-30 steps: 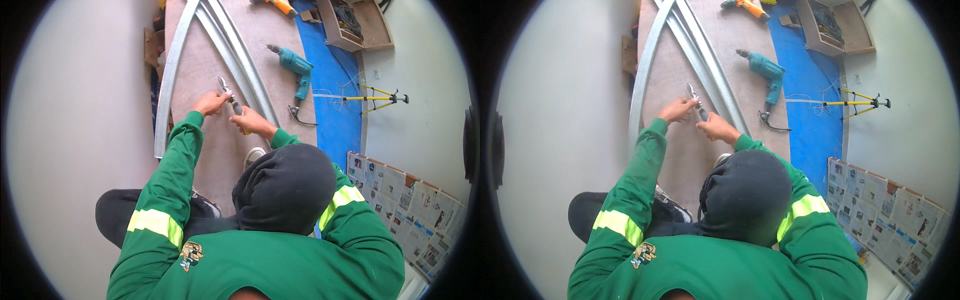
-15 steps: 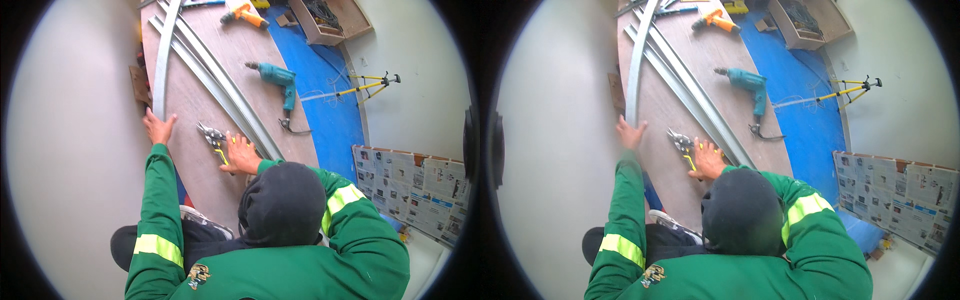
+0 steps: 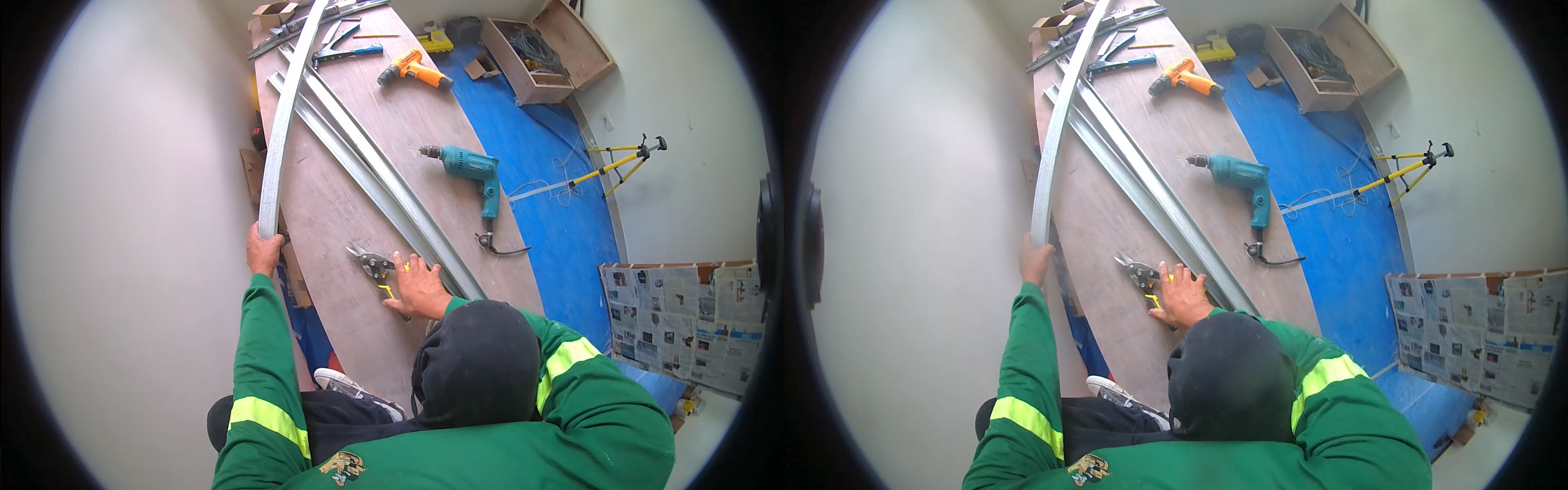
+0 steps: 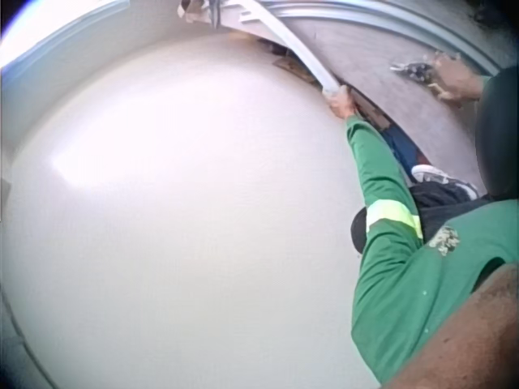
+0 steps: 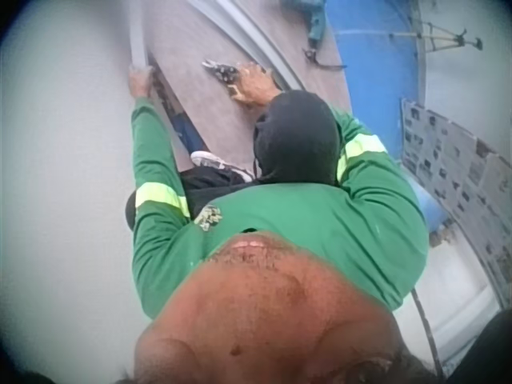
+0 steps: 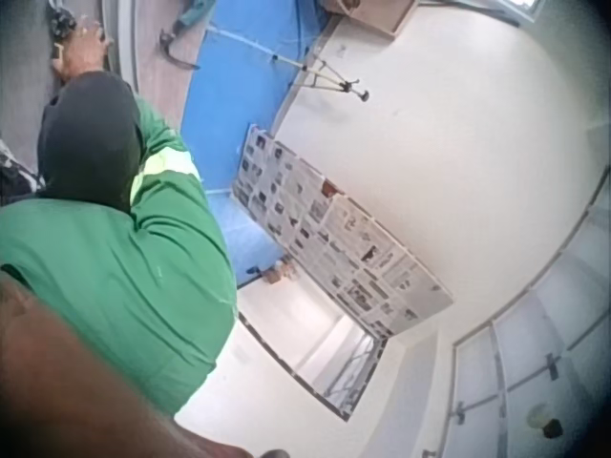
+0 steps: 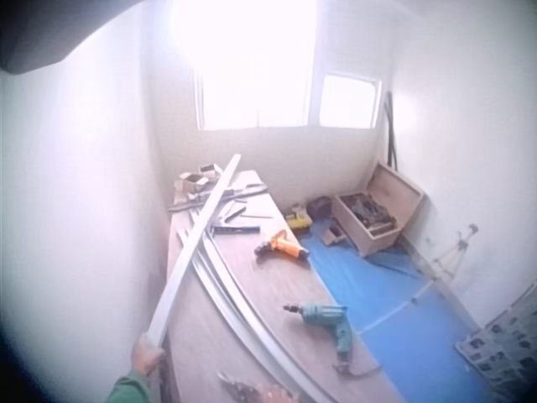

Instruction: The person measures and marks metal profiles on the ceiling, then cuts them to size using tin snips. The cut pieces are placed on the floor.

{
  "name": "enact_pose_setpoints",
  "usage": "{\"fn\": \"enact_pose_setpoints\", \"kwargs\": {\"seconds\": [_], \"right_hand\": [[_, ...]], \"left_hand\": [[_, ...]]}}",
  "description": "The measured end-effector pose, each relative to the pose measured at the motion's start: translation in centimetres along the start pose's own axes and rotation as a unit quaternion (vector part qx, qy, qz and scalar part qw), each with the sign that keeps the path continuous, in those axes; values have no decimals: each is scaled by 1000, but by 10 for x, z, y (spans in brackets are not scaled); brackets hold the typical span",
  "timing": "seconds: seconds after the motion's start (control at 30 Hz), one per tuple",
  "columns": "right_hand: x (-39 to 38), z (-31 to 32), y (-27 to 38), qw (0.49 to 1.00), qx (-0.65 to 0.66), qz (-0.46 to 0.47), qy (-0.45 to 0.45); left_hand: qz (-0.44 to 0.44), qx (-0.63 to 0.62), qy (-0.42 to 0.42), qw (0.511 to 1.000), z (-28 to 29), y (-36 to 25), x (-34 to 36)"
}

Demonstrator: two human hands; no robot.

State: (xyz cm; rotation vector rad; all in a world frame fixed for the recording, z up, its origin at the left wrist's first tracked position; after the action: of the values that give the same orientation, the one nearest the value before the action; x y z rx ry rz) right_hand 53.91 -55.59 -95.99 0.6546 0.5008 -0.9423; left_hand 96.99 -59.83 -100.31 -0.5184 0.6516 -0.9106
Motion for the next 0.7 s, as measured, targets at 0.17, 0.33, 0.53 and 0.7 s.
{"fn": "enact_pose_setpoints", "kwargs": {"seconds": [0.17,0.33,0.53,0.7], "right_hand": [[19,37,-14,995,74,27,-54],[66,130,-40,979,96,64,-171],[143,276,-67,970,85,26,-224],[211,362,-68,970,63,29,-231]], "left_hand": [[-29,31,8,999,-20,19,15],[-33,151,-47,987,-48,-14,3],[-299,37,18,953,-109,-136,22],[-205,70,-38,976,-133,-158,100]]}}
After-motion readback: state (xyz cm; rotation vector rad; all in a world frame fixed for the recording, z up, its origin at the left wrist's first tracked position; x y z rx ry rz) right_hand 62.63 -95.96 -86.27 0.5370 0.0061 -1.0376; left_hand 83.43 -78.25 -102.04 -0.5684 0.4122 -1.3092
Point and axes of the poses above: each hand's wrist, its own x-axis towards the middle knuckle, its own z-axis out of the back of the hand, y = z × x, the point moved 7 cm from there along x, towards the middle knuckle, and after that the axes turned 13 degrees about y, right-handed, at the moved point
